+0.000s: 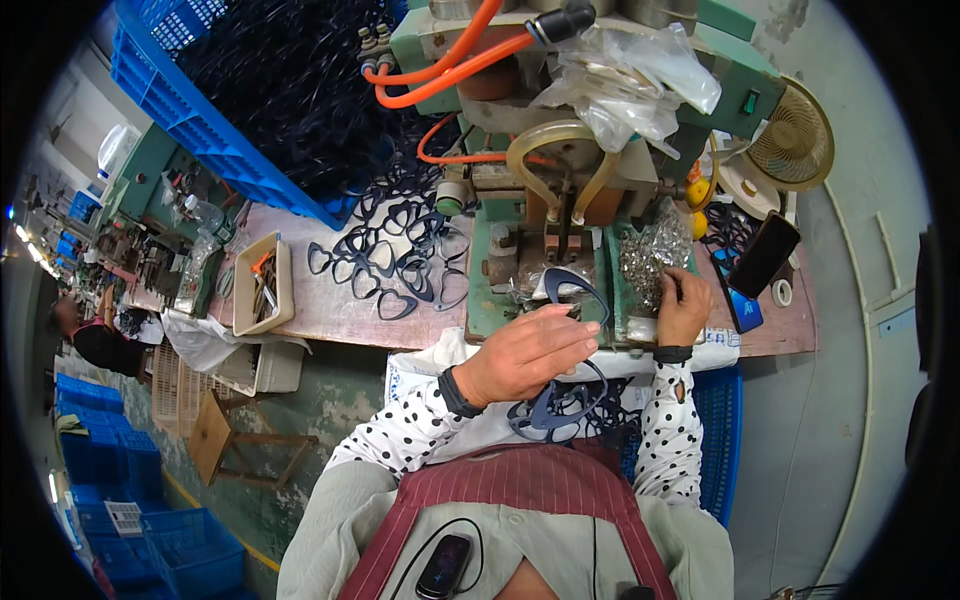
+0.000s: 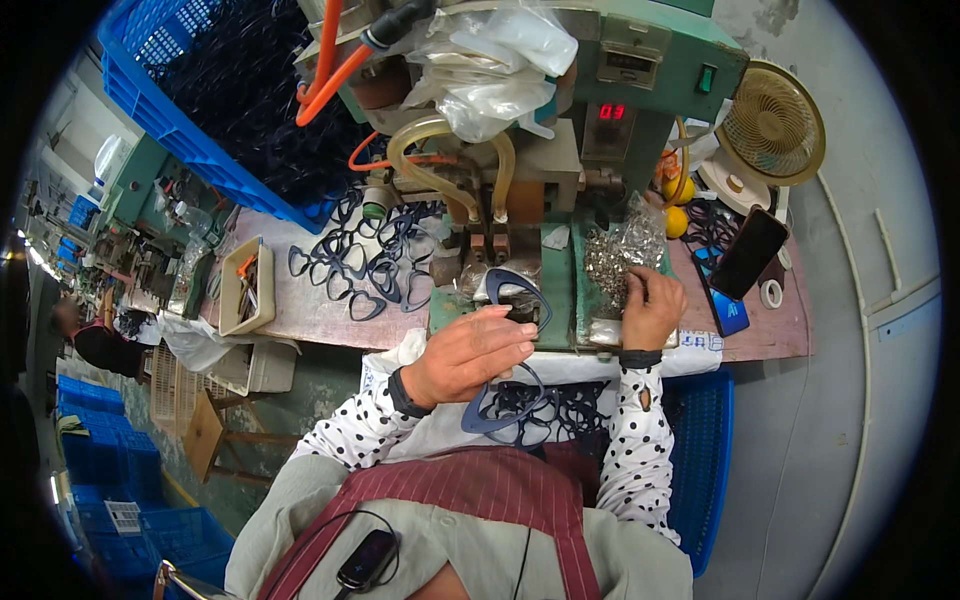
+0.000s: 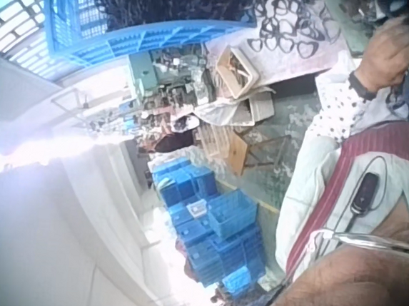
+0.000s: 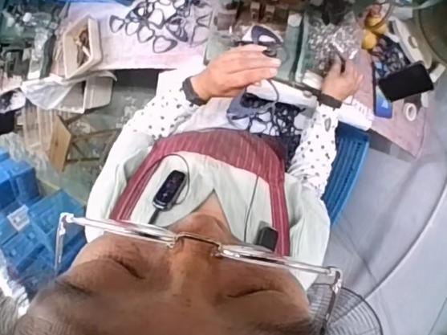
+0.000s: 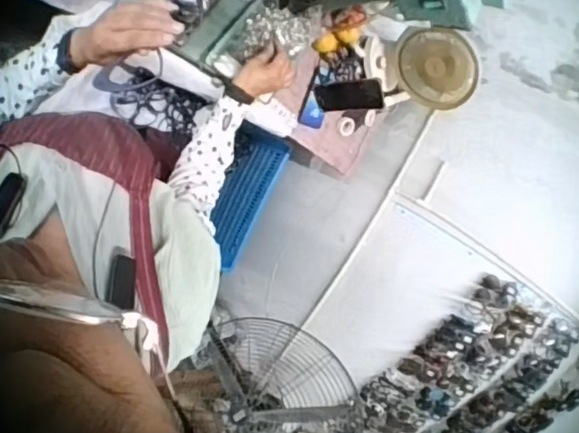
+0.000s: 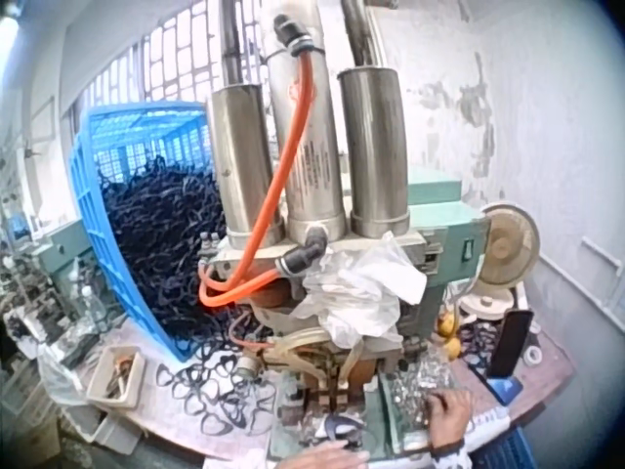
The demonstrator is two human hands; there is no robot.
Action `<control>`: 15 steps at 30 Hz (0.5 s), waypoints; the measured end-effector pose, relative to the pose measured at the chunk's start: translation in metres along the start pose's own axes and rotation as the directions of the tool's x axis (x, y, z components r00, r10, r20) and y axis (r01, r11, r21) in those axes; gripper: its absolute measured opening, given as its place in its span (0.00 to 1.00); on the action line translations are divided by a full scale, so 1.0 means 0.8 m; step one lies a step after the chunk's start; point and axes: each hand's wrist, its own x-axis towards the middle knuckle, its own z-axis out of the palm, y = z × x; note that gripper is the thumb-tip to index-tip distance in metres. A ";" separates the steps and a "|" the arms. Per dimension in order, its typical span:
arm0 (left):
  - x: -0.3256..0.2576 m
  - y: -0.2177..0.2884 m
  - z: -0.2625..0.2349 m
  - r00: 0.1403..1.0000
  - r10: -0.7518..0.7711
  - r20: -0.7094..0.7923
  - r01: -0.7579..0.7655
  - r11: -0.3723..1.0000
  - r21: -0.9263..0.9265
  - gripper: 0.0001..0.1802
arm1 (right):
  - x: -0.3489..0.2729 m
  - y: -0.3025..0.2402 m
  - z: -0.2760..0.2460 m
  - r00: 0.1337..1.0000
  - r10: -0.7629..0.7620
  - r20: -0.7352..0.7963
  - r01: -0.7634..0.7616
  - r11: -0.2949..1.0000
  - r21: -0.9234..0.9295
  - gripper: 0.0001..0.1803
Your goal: The person repeatedly picks up dark rubber loops from a pile, places them into a press machine, and removes the processed parts. The finished pieces are set aside on the table while the person continues the cycle with new loops.
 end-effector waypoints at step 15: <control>-0.006 0.002 0.011 0.994 0.018 -0.109 -0.018 1.000 -0.002 0.19 | -0.005 0.041 0.008 0.987 0.127 0.100 -0.138 0.985 0.105 0.07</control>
